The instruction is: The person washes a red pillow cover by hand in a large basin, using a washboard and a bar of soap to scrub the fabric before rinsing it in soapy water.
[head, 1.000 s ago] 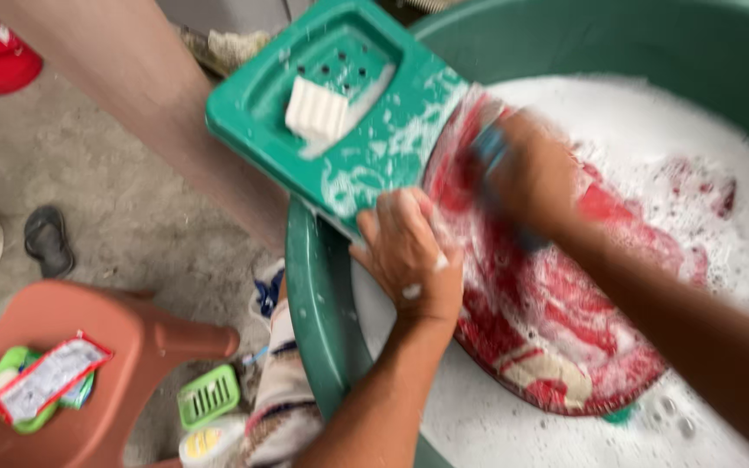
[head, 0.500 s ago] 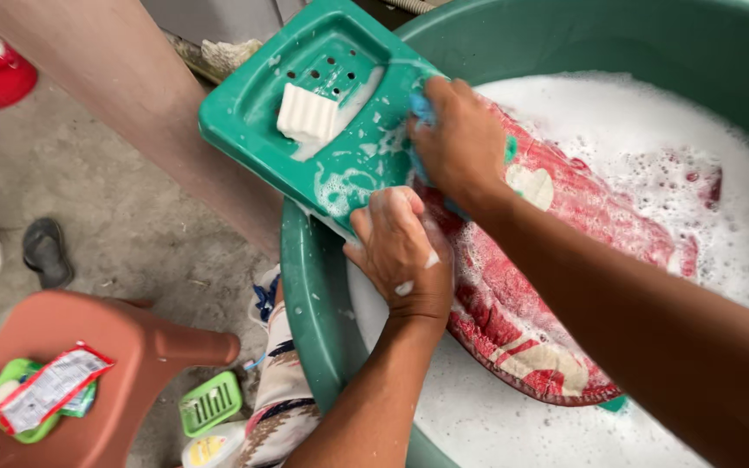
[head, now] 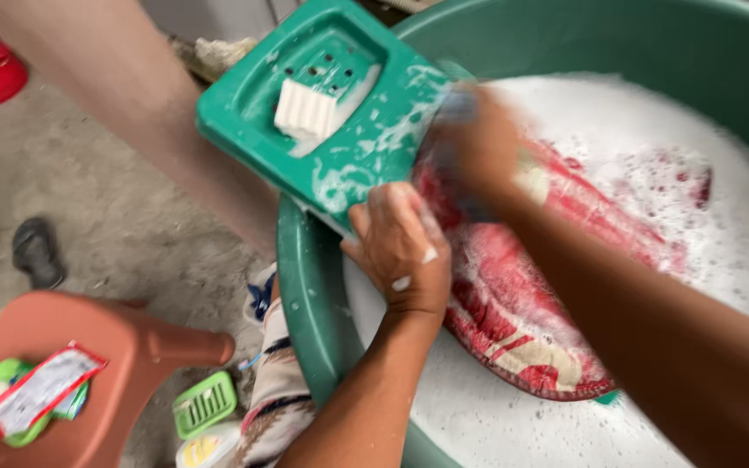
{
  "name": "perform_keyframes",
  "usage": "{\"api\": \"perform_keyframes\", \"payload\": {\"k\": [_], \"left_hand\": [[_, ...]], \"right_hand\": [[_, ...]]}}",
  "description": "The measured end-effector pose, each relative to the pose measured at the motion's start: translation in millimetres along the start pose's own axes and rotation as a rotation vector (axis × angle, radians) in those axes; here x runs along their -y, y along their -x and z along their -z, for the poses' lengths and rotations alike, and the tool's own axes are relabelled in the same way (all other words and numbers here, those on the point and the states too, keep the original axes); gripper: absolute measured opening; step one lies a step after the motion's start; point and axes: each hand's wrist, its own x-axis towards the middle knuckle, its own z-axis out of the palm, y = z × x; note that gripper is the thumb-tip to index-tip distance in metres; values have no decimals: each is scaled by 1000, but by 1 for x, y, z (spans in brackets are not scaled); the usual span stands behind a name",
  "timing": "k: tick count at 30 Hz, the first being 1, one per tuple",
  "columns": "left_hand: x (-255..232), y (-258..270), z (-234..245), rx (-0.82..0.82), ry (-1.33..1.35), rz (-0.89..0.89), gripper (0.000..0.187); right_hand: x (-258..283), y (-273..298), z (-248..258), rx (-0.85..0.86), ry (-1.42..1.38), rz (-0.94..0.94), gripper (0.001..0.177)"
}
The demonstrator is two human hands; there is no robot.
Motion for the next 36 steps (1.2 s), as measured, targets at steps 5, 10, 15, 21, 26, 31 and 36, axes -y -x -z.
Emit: {"api": "perform_keyframes", "payload": {"k": [5, 10, 15, 21, 26, 31, 36], "left_hand": [[4, 1, -1, -14, -23, -11, 17], [0, 0, -1, -12, -45, 16, 15], [2, 1, 4, -3, -8, 8, 17], [2, -1, 6, 14, 6, 0, 26], [0, -3, 5, 45, -19, 19, 28], [3, 0, 5, 56, -8, 7, 21], [-1, 1, 7, 23, -24, 8, 19]], "right_hand": [[-33, 17, 34, 88, -42, -297, 34], [-164, 98, 150, 126, 122, -796, 19], [-66, 90, 42, 123, 123, -108, 38], [-40, 14, 70, 294, -376, -294, 16], [-24, 38, 84, 342, 112, -311, 21], [-8, 107, 110, 355, -243, 439, 20], [-69, 3, 75, 184, 202, -93, 14]]}}
